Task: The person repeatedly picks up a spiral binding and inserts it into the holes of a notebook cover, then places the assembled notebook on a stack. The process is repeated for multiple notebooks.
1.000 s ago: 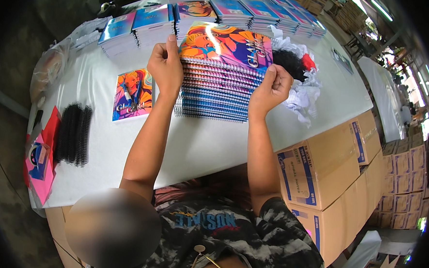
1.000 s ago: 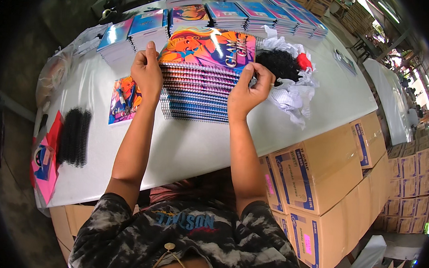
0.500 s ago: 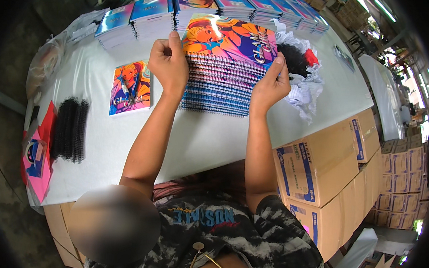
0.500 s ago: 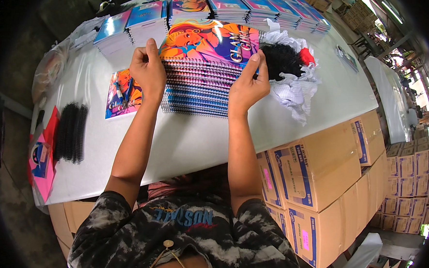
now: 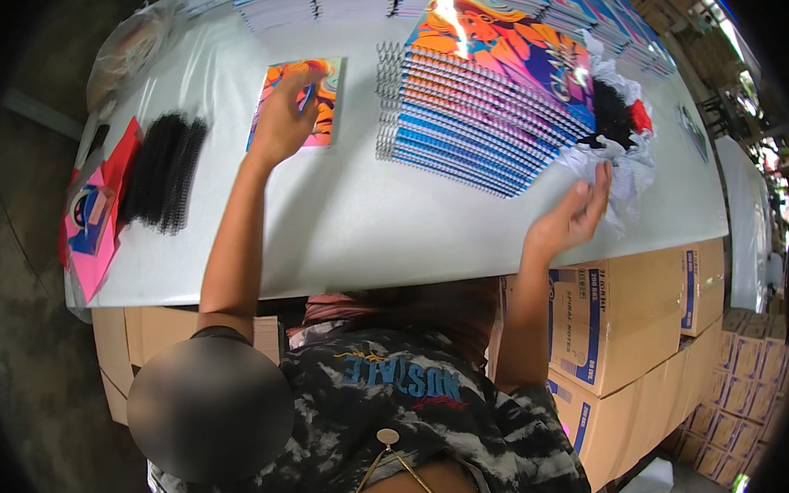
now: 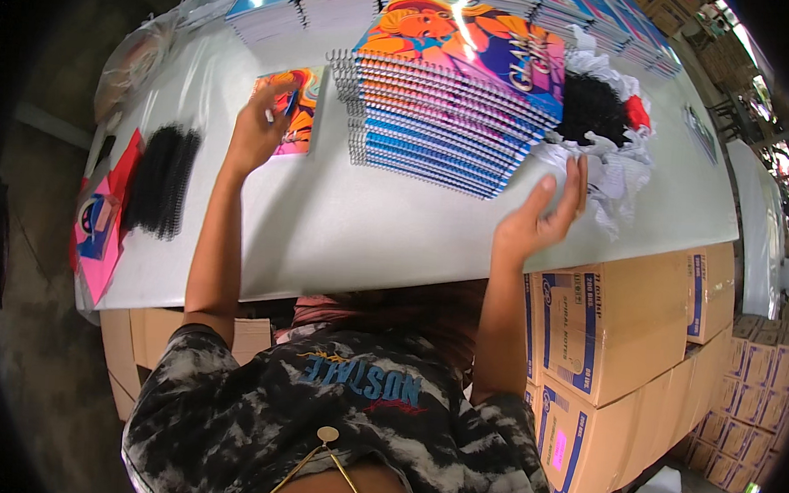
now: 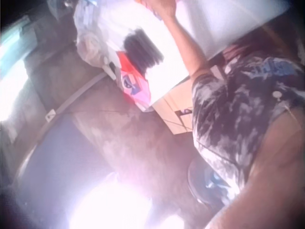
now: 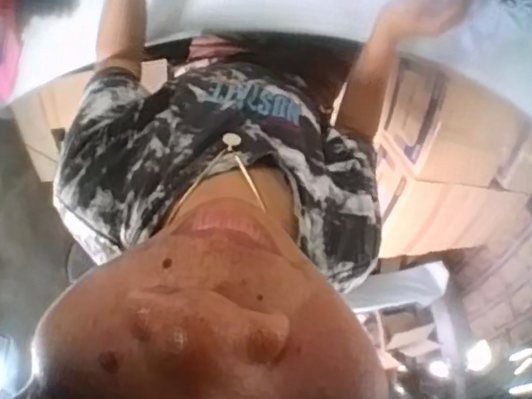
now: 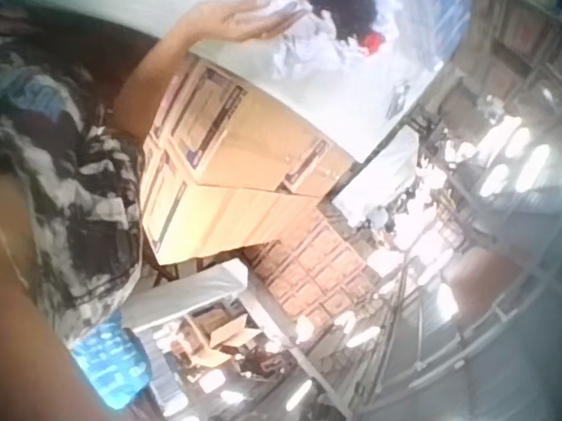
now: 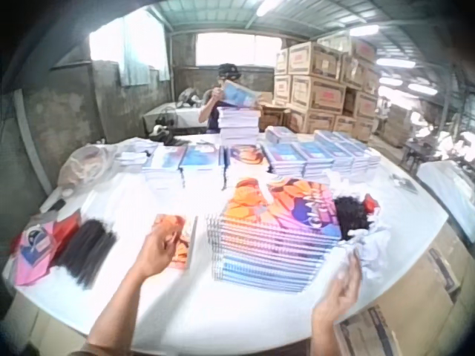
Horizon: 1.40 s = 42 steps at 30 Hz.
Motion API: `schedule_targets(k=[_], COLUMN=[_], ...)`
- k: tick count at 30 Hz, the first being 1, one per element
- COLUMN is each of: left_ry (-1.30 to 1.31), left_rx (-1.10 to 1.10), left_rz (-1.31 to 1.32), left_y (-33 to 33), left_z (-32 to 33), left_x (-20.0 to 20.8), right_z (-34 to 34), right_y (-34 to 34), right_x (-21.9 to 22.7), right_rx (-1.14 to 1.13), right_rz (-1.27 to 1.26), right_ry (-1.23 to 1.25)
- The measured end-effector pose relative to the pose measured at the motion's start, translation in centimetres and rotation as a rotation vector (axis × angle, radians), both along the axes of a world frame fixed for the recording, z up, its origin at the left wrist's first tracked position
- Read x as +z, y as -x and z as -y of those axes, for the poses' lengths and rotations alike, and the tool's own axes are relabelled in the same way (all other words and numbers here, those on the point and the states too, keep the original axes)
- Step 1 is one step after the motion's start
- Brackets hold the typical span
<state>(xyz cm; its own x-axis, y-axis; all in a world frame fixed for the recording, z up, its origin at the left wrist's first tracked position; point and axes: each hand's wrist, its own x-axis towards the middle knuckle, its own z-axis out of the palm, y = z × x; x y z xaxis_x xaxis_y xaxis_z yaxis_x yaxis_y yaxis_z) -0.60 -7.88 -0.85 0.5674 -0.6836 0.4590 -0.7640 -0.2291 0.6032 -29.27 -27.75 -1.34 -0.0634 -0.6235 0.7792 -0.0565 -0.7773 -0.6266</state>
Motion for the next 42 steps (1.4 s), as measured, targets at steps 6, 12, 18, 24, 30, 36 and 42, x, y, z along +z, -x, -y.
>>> schedule_targets(k=[6,12,18,24,30,36,42], left_ry=[-0.332,-0.372,-0.429,-0.336,-0.441,-0.463,-0.547], left_rx=[0.204,0.189,0.088,0.172,0.362,0.255,0.134], left_rz=[0.211,0.450,0.470,0.397,0.391,0.145,-0.023], left_y=[-1.1,-1.7,-1.8,3.7,3.3,0.1,-1.7], left_z=[-8.2,-8.7,-8.6,-2.5,0.4,-0.4,-1.3], left_x=[-7.4,-6.9,-4.6,-4.7,-6.0,-3.8,-3.1], right_z=[-5.6,-10.1,-10.0,-9.8,-9.8,-9.5,-9.6], right_y=[1.6,-1.1,-1.4,-1.3,-1.2,-1.2,-1.0], right_x=[-4.8,-7.4,-8.0,-7.7,-7.2,-8.3,-8.1], right_rx=[0.224,0.561,0.631,0.595,0.603,0.583,0.570], right_rz=[-0.214,-0.348,-0.502,-0.625,-0.585,-0.561,-0.531], right_ry=[-0.179,-0.293,-0.300,-0.218,-0.264,-0.244,-0.266])
